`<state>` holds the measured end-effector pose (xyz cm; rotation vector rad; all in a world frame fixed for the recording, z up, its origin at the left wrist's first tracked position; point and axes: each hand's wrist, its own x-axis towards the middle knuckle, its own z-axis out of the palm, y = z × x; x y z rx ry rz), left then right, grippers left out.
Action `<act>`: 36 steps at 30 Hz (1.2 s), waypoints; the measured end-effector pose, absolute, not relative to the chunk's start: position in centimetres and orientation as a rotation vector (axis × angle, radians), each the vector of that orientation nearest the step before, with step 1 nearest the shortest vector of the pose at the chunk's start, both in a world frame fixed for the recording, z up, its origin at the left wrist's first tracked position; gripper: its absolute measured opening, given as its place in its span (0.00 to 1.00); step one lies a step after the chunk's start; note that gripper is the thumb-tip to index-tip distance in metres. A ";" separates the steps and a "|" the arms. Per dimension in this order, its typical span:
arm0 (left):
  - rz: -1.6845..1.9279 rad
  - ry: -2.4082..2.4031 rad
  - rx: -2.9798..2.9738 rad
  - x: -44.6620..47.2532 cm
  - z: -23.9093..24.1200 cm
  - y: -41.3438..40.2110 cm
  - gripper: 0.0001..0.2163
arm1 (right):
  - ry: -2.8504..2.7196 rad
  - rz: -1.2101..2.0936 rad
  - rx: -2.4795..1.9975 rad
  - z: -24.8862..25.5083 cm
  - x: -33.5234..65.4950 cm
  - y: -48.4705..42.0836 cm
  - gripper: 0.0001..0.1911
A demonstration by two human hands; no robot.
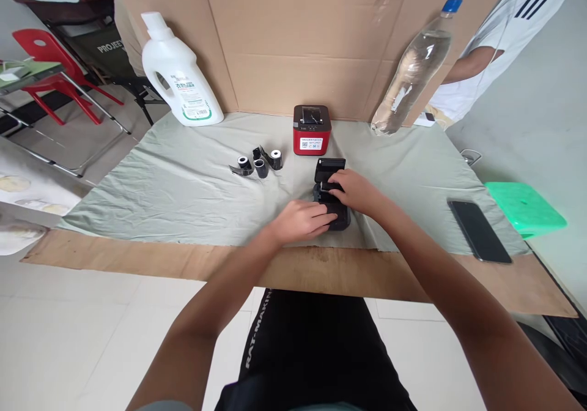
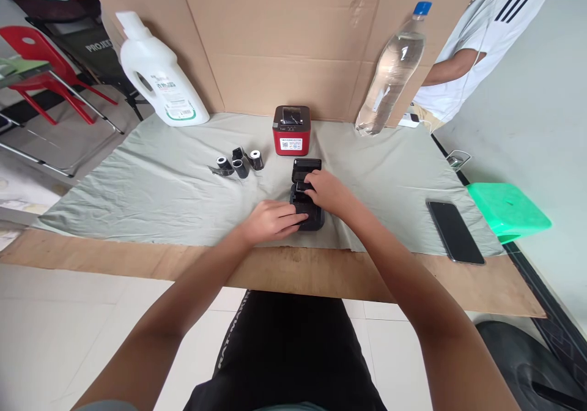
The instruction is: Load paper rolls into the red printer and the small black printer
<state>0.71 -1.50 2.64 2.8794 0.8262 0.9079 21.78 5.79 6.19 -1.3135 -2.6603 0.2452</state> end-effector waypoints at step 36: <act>1.373 0.756 2.641 1.1 3.1 -2.2 0.15 | -1.666 1.335 -1.265 1.7 24.9 4.7 0.30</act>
